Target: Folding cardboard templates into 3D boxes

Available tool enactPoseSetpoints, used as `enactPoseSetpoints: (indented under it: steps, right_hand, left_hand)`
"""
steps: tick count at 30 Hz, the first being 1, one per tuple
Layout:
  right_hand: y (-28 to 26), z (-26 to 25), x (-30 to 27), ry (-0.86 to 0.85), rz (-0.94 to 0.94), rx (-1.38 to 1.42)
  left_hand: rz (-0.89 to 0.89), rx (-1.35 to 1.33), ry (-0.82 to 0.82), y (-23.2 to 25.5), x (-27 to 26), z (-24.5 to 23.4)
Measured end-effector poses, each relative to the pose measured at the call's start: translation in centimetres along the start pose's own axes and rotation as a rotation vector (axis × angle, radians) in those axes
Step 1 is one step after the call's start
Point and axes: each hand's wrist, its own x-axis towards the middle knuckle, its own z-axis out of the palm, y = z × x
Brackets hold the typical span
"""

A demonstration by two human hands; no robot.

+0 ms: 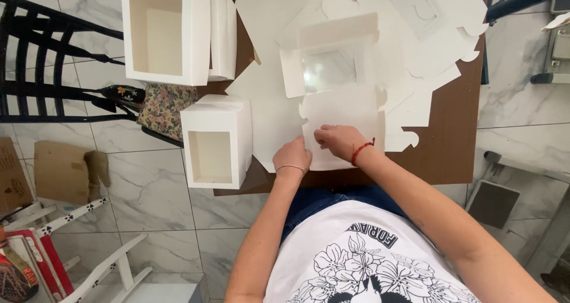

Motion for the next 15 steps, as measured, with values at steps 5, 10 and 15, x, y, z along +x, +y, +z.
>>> enactPoseSetpoints:
  steps: [5, 10, 15]
  right_hand:
    - [3.0, -5.5, -2.2, 0.562, 0.03, 0.208]
    - [9.4, -6.9, -5.2, 0.656, 0.763, 0.789]
    - [6.6, -6.9, -4.3, 0.458, 0.885, 1.182]
  left_hand:
    - [0.008, -0.125, -0.065, 1.2, -2.9, -5.2]
    - [0.189, -0.345, 0.412, 1.3, 0.7, -4.2]
    - [0.486, -0.07, 0.597, 6.7, 2.3, 0.0]
